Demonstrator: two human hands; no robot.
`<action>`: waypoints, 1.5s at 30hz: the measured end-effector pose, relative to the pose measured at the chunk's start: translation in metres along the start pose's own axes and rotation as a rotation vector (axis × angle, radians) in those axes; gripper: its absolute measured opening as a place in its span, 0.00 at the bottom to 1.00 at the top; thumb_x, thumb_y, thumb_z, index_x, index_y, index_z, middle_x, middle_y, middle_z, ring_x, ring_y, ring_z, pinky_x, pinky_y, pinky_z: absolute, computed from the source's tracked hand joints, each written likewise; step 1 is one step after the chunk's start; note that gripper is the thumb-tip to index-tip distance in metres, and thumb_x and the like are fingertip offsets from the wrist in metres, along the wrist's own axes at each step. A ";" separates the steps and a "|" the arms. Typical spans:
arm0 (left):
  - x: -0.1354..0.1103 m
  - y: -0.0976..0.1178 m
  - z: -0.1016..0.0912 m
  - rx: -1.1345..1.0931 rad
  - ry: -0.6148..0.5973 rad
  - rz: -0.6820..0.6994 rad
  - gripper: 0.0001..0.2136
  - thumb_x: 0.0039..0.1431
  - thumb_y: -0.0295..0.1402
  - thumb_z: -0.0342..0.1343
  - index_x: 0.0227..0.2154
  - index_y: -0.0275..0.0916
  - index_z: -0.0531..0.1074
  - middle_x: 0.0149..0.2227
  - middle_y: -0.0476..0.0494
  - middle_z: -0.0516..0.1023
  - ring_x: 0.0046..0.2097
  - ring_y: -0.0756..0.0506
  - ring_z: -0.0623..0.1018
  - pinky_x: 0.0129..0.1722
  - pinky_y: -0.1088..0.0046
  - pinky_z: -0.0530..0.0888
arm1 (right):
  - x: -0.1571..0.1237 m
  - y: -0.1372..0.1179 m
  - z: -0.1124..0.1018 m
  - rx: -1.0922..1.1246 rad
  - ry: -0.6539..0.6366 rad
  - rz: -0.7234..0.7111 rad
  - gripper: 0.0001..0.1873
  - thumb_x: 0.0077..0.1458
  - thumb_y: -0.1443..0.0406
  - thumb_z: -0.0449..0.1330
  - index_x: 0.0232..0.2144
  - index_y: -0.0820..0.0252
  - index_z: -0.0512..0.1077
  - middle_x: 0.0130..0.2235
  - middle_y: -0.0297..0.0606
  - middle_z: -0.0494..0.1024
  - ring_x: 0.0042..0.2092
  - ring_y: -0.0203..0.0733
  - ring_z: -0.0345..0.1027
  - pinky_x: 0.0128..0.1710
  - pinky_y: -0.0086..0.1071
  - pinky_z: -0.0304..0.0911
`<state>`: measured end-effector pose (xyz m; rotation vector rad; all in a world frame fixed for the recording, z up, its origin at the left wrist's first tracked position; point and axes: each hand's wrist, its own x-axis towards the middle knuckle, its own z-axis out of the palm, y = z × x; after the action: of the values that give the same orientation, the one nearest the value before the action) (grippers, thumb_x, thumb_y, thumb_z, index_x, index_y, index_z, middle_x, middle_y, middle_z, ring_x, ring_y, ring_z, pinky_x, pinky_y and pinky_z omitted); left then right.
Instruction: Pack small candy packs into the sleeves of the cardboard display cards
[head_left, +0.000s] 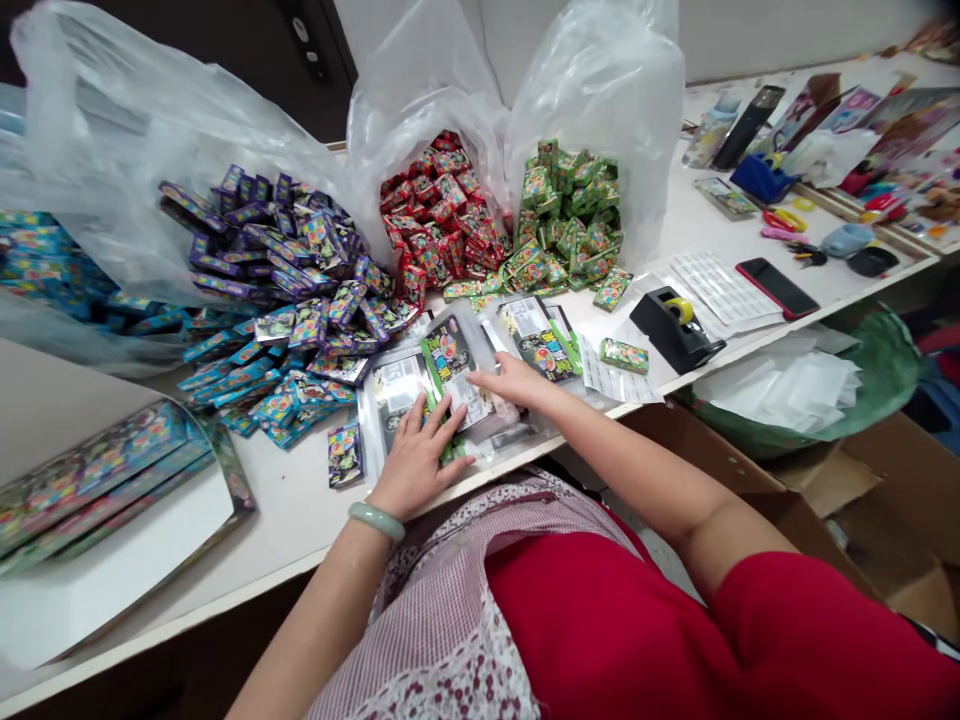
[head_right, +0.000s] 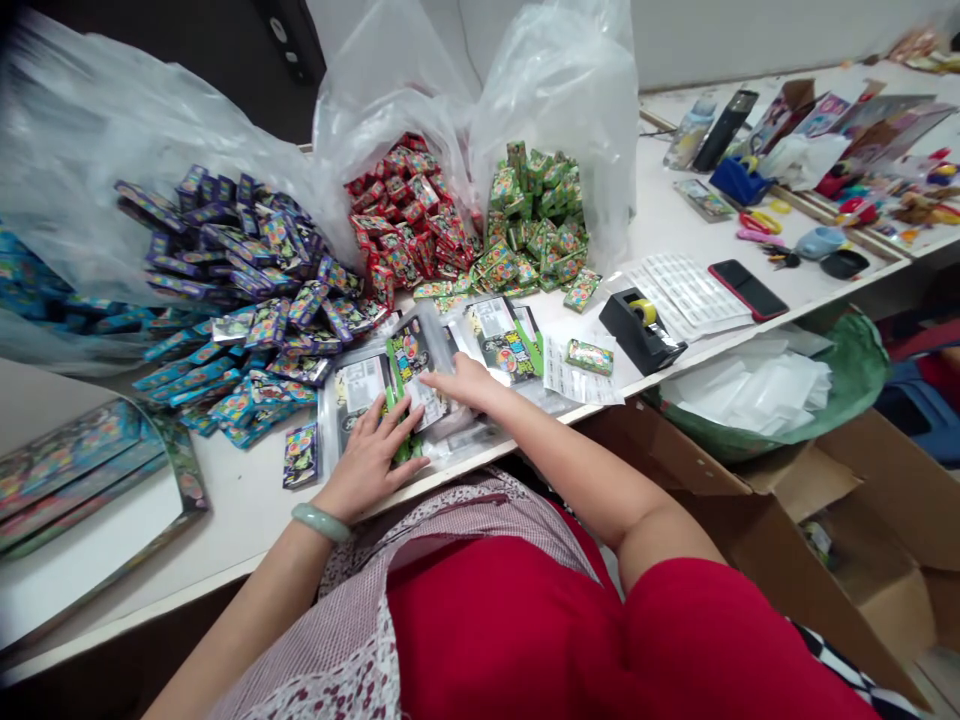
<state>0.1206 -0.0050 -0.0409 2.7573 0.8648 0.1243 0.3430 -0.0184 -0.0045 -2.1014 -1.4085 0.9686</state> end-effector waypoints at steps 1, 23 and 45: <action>0.000 0.000 0.000 -0.012 -0.001 0.000 0.32 0.59 0.50 0.50 0.63 0.48 0.52 0.67 0.44 0.51 0.68 0.30 0.44 0.61 0.44 0.53 | 0.002 -0.003 0.003 0.001 0.019 -0.003 0.30 0.51 0.51 0.60 0.48 0.68 0.66 0.47 0.52 0.75 0.47 0.52 0.71 0.44 0.37 0.65; -0.014 -0.012 -0.143 -0.343 0.405 -0.257 0.32 0.48 0.48 0.61 0.55 0.42 0.65 0.51 0.43 0.73 0.52 0.37 0.72 0.55 0.57 0.67 | 0.002 -0.155 -0.084 -0.713 -0.397 -0.829 0.11 0.44 0.75 0.63 0.32 0.60 0.74 0.29 0.30 0.73 0.42 0.46 0.69 0.48 0.40 0.56; -0.054 -0.070 -0.060 -1.169 0.291 -0.812 0.28 0.43 0.44 0.65 0.47 0.39 0.68 0.43 0.40 0.79 0.42 0.41 0.79 0.41 0.64 0.76 | -0.034 -0.030 -0.005 -0.355 -0.518 -0.354 0.18 0.55 0.61 0.58 0.48 0.63 0.68 0.41 0.47 0.78 0.41 0.49 0.71 0.37 0.34 0.61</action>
<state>0.0284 0.0322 -0.0015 1.2294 1.3278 0.6331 0.3197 -0.0374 0.0294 -1.7884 -2.2656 1.2352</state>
